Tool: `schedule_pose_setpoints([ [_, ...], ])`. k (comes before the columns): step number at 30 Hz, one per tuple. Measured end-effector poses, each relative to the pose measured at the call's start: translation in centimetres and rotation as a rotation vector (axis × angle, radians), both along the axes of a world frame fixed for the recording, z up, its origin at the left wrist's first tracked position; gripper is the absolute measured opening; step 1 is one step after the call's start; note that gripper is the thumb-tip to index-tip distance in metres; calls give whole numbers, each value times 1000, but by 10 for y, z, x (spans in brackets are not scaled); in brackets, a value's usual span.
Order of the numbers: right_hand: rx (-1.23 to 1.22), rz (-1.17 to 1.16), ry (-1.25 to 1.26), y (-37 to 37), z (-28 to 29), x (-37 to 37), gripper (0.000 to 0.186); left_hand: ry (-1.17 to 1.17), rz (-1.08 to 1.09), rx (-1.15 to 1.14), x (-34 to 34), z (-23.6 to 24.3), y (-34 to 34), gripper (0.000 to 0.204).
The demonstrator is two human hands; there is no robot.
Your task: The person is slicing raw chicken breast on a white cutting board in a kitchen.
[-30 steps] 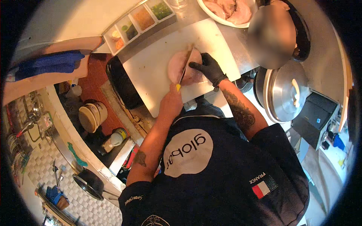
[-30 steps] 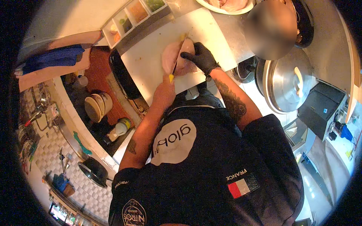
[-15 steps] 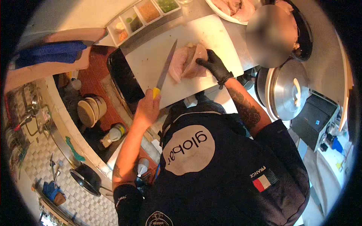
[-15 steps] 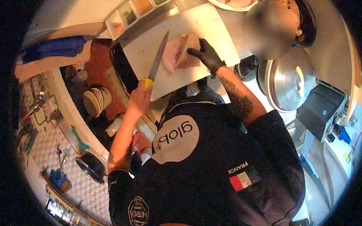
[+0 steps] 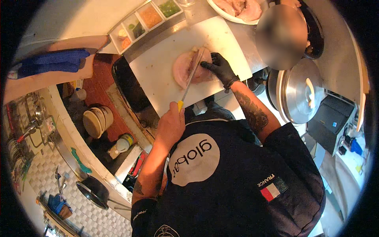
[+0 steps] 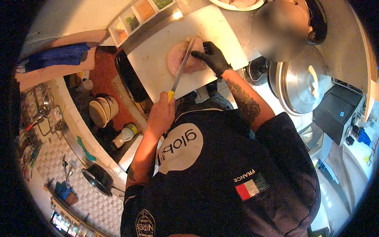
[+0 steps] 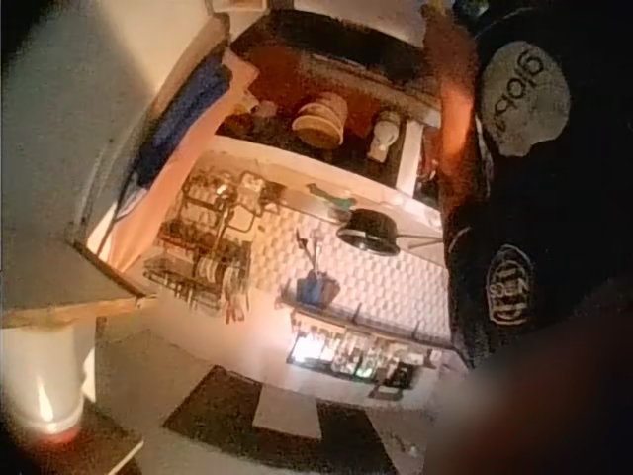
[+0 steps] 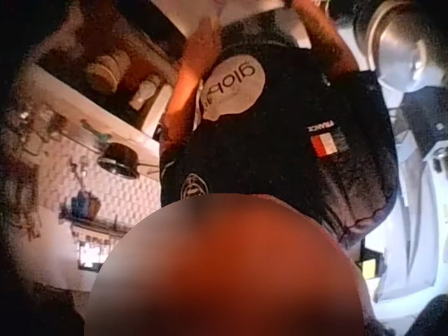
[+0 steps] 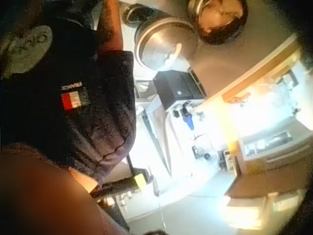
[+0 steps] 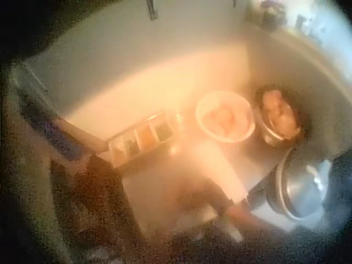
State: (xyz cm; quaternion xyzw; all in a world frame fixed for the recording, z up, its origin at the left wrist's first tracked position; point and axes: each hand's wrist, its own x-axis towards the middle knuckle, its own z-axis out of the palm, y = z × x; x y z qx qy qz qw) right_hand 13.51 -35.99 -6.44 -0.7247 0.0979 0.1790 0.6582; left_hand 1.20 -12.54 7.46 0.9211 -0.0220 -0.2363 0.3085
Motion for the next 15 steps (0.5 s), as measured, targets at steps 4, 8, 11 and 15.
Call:
schedule_pose_setpoints([
  [4, -44, -3, 60, 3, 4, 3, 62, 76, -8, 68, 0, 7, -3, 24],
  [8, -67, -6, 18, 6, 17, 1, 64, 119, -5, 93, 4, 13, -9, 23],
  [11, -71, 17, 60, 3, 9, 4, 67, 144, -4, 105, 12, 9, -19, 23],
  [15, -135, 1, 29, 5, 16, 5, 70, 100, -13, 87, 27, 3, -27, 23],
])
